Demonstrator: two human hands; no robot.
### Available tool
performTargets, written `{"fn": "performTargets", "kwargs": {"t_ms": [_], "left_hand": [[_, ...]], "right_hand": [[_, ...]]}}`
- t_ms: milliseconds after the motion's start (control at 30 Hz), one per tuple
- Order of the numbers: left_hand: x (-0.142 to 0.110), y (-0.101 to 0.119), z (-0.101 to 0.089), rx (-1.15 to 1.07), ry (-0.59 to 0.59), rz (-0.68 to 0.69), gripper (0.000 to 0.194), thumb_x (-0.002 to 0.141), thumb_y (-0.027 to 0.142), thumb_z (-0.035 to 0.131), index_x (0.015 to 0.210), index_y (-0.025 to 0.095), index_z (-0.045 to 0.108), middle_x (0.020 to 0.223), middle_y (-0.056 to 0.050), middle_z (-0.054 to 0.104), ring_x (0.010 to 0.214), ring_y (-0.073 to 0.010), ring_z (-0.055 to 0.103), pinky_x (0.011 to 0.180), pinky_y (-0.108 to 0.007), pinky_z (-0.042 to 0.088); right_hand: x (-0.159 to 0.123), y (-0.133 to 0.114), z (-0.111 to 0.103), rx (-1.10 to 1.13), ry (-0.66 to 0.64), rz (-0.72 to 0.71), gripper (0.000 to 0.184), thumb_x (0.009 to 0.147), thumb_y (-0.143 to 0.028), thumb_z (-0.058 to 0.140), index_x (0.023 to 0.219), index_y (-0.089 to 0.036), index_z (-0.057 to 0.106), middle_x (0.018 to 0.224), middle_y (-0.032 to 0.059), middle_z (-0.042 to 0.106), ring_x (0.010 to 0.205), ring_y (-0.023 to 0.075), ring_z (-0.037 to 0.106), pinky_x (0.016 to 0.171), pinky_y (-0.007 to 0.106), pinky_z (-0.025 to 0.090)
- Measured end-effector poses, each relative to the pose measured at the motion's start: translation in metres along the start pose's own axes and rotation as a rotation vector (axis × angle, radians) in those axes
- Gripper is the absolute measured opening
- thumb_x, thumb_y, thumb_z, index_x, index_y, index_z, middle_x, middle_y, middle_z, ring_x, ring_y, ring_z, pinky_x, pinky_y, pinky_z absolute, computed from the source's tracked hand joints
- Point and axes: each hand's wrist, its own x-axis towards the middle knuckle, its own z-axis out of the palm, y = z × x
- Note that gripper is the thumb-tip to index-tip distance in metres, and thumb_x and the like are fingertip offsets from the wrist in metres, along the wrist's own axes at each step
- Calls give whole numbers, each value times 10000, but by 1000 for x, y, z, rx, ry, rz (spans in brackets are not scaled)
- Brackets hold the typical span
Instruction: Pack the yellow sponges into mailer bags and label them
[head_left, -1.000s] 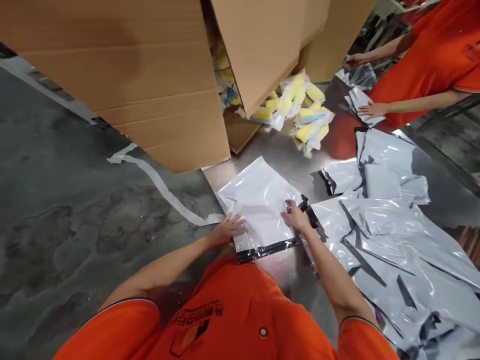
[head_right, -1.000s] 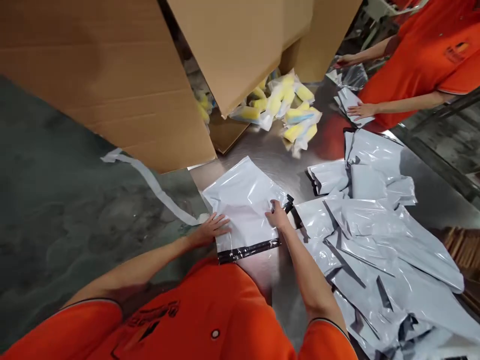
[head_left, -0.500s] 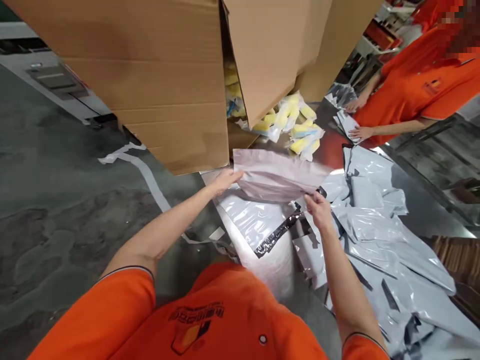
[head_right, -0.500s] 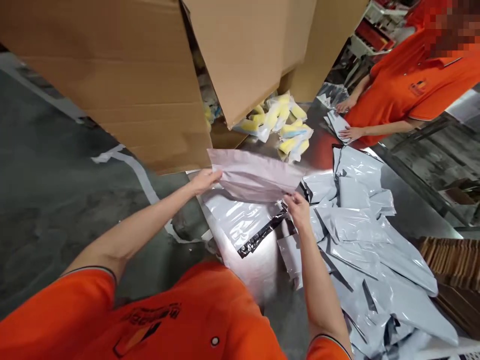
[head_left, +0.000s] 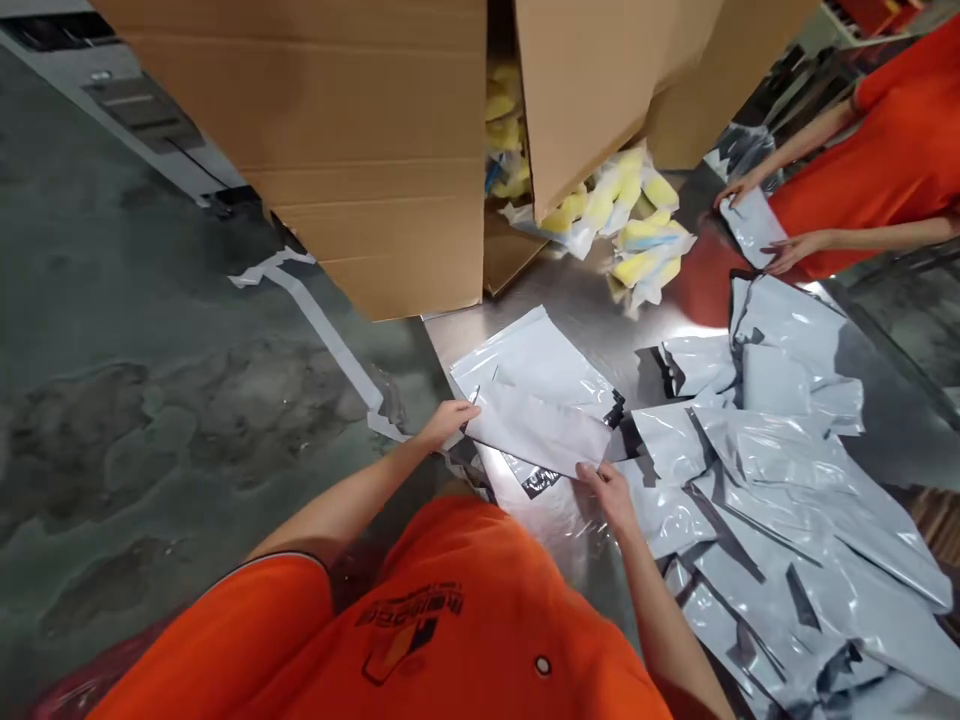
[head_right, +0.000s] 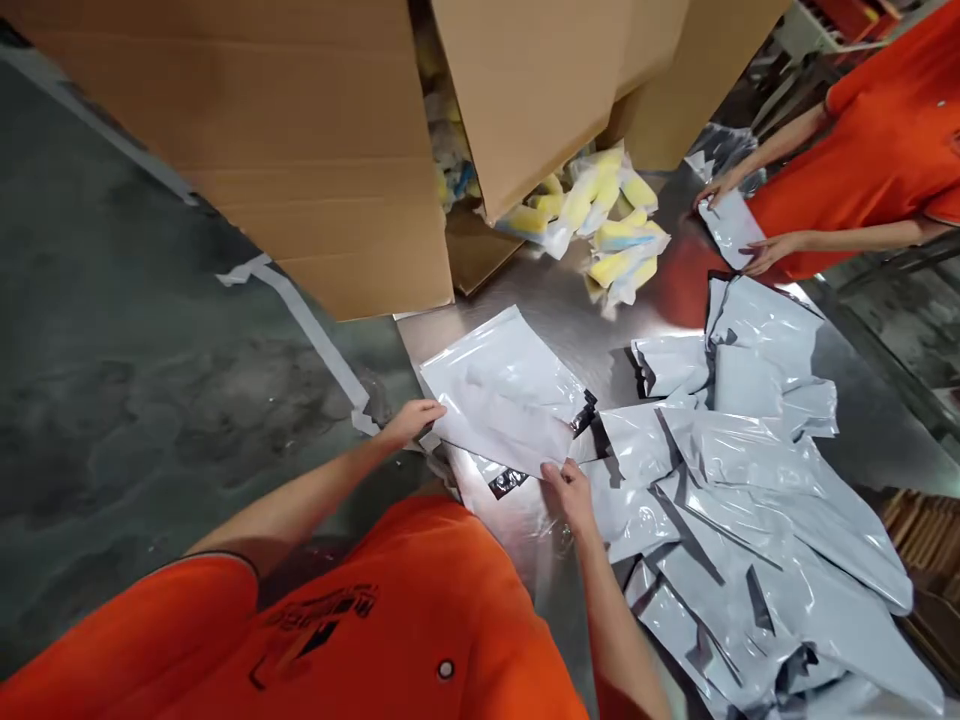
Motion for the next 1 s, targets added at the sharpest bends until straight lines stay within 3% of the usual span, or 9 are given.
{"fn": "performTargets", "kwargs": {"t_ms": [167,300,400,467,567,667,733,867,1000], "left_hand": [[22,-8,12,80,114,-38,341,792,422,639,563,188,544,512,44,448,589,-150,512,577,-257,387],[8,-2,28,206,248,146,249,865,382,595,955,167,682,951,-82,687,984,-255,626,897,-369,477],[-8,1,46,505,127,611,393,939,384,556,1255,167,641,1334,-153,622,1302,-323,512,1119,-476,361],[-10,-1,60,692,-18,799,451,953,387,562,1369,213,588,1472,-136,543,1407,-352,425,1185,-558,261],[1,-9,76,861,-105,798,527,941,389,606,1452,297,517,1573,-96,443,1475,-397,324,1188,-691,123],[13,-17,83,915,-142,772,577,940,405,616,1492,332,466,1598,-86,407,1496,-404,279,1174,-730,81],[15,-19,85,919,-153,781,597,940,424,616,1505,336,447,1604,-88,395,1506,-392,262,1183,-718,66],[13,-17,88,929,-137,787,552,950,444,598,1476,314,489,1585,-106,421,1504,-392,262,1180,-719,73],[9,-10,86,878,-150,765,557,924,448,638,1450,314,517,1510,-109,513,1478,-397,310,1169,-736,94]], "right_hand": [[14,1,13,31,124,180,554,743,-756,505,542,-268,339,490,-48,339,505,150,368,507,291,343],[25,3,20,40,128,241,557,761,-764,470,540,-280,303,477,-36,344,482,158,356,479,305,339],[31,2,25,29,120,276,540,783,-749,417,553,-288,254,474,-29,325,478,168,344,478,314,337],[33,1,23,-33,92,282,508,798,-724,382,560,-290,267,480,-17,349,497,183,380,498,319,356],[31,-6,9,-235,81,259,462,806,-682,398,583,-278,412,540,32,483,588,227,498,583,340,406],[33,-31,-8,-434,334,123,481,842,-647,440,879,-204,624,853,134,675,813,293,616,731,385,448],[45,-60,-10,-473,429,-80,519,898,-597,423,1081,-157,629,1056,177,682,967,306,631,822,395,457],[101,-127,27,-575,60,-402,350,964,-420,447,1109,-179,656,1143,125,678,1023,240,636,858,324,456],[153,-162,71,-823,-283,-289,211,903,-259,581,1076,-196,684,1078,87,702,915,208,649,775,283,432]]}}
